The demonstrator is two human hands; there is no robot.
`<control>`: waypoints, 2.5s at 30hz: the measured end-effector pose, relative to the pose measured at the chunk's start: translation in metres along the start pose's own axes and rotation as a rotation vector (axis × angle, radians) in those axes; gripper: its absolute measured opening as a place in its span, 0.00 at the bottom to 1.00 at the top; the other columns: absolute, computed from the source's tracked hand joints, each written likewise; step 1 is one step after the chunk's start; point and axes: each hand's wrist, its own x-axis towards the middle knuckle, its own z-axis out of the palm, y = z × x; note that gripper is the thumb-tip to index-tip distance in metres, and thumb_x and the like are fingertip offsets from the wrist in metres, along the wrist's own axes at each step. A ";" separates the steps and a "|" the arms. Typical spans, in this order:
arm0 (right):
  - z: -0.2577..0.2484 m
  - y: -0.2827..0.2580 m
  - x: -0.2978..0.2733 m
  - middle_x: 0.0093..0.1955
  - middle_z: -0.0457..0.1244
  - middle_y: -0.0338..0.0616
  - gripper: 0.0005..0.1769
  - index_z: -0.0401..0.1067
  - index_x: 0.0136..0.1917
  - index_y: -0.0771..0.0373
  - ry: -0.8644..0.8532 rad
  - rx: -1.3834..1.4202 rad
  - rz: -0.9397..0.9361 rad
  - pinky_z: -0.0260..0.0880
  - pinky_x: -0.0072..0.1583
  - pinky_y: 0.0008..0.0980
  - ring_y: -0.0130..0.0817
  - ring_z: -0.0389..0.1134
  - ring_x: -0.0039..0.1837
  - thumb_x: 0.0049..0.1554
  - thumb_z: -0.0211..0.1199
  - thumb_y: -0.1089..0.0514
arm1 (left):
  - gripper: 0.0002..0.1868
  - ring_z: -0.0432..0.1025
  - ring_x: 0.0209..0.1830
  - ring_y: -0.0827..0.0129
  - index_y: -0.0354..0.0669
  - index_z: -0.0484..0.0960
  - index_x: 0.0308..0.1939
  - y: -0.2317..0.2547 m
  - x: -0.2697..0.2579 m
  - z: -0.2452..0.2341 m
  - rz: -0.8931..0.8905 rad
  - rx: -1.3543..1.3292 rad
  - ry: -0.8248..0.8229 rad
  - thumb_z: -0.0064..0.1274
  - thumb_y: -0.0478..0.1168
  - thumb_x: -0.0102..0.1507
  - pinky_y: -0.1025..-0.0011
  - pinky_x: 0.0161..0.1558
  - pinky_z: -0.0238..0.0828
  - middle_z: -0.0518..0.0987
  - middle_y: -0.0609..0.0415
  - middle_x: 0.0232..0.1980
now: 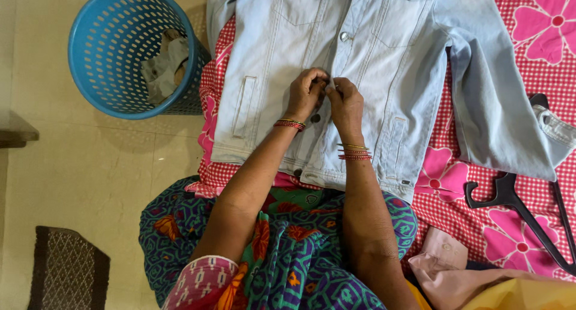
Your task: The person buttons a light-colored denim jacket laid on a bed. She fastens the buttons from bottom to top, smooths the fabric, and briefly turns the jacket inside out before laying it flat again.
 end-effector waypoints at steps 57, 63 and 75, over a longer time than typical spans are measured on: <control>0.002 0.001 0.005 0.38 0.69 0.38 0.04 0.74 0.46 0.68 0.012 0.480 0.370 0.69 0.36 0.26 0.22 0.66 0.34 0.58 0.64 0.64 | 0.12 0.74 0.37 0.77 0.33 0.79 0.48 -0.029 0.006 0.000 -0.509 -0.193 -0.094 0.51 0.27 0.59 0.77 0.42 0.74 0.80 0.56 0.40; 0.000 -0.005 0.003 0.36 0.68 0.42 0.04 0.72 0.44 0.67 0.078 0.524 0.436 0.70 0.34 0.25 0.23 0.68 0.32 0.56 0.65 0.65 | 0.14 0.70 0.38 0.77 0.35 0.76 0.51 -0.029 -0.004 -0.002 -0.326 -0.076 -0.136 0.51 0.25 0.61 0.76 0.42 0.73 0.77 0.55 0.42; 0.009 0.013 0.000 0.34 0.69 0.48 0.08 0.74 0.43 0.68 0.150 0.158 0.098 0.69 0.39 0.30 0.30 0.69 0.35 0.59 0.65 0.59 | 0.14 0.74 0.34 0.79 0.40 0.76 0.48 0.004 -0.007 0.003 -0.248 0.009 -0.126 0.58 0.25 0.61 0.77 0.37 0.75 0.79 0.58 0.39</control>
